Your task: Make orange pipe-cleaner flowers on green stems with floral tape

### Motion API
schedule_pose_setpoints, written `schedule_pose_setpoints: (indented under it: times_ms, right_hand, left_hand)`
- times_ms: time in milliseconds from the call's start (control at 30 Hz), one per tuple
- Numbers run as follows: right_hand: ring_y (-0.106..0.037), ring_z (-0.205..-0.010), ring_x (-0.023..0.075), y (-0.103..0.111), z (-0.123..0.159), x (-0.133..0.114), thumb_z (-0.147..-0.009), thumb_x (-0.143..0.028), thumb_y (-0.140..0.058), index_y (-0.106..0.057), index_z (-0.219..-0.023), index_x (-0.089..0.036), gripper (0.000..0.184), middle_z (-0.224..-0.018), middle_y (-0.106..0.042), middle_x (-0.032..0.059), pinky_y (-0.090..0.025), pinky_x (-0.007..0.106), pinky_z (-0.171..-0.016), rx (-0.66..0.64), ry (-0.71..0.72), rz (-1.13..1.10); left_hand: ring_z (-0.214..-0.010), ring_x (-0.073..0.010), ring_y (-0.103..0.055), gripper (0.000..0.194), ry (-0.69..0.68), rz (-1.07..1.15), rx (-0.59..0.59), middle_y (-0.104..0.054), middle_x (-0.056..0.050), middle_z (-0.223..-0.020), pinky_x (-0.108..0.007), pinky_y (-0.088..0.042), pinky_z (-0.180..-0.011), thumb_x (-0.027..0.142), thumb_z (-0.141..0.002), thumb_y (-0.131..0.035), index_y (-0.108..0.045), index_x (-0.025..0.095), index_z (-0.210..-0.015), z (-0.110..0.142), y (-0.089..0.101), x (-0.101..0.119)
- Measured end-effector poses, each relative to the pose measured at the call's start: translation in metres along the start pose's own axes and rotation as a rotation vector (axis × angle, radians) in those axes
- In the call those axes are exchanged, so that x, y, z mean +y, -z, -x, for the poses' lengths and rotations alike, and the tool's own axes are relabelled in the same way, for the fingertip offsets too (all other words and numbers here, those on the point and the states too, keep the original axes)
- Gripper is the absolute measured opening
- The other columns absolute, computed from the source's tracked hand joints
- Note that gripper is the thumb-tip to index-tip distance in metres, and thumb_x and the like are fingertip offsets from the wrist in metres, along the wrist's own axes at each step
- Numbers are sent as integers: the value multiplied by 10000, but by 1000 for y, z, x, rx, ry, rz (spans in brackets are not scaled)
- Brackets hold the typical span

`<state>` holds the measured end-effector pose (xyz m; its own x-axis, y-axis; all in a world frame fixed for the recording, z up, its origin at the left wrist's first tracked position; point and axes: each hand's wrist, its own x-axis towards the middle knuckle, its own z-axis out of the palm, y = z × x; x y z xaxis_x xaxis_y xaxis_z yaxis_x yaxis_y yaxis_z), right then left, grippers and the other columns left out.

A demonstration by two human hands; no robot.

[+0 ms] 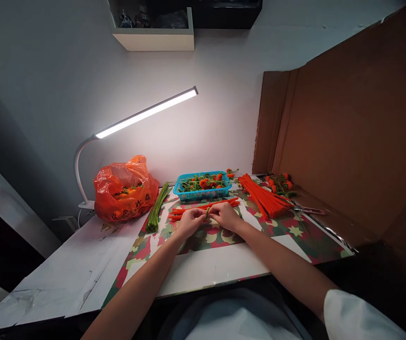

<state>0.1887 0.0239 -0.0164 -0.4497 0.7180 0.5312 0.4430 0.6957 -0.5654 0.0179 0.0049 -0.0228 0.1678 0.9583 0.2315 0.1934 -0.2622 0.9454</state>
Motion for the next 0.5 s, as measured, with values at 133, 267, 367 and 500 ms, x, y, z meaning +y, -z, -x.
schedule_pose_setpoints:
  times_ms: [133, 267, 367, 500]
  right_hand:
    - [-558, -588, 116, 3, -2, 4, -747, -107, -632, -716, -826, -165, 129, -689, -674, 25, -387, 206, -556, -34, 50, -3]
    - [-582, -616, 124, 9, -3, 8, -763, -140, -627, -713, -846, -156, 121, -735, -690, 39, -420, 210, -582, -100, 81, -43]
    - [-609, -655, 138, 15, -3, 6, -771, -167, -620, -717, -815, -149, 108, -759, -704, 50, -438, 217, -597, -167, 82, -105]
    - [-604, -639, 140, 22, -3, 0, -764, -183, -626, -713, -771, -140, 97, -721, -698, 46, -427, 219, -577, -184, 31, -145]
  left_hand:
    - [-627, -141, -594, 298, 62, 78, -6, -655, -33, -712, -250, -467, -604, 360, -572, -747, -659, 118, -723, 0, 0, 6]
    - [-576, -105, -546, 318, 128, 120, -108, -608, -7, -639, -221, -438, -572, 376, -553, -764, -633, 113, -676, 1, 5, 10]
    - [-578, -101, -529, 330, 138, 113, -164, -586, -3, -625, -217, -439, -566, 398, -567, -757, -622, 115, -671, 0, 8, 9]
    - [-564, -107, -529, 327, 110, 58, -160, -584, -8, -624, -229, -445, -562, 412, -594, -736, -625, 121, -691, -2, 9, 4]
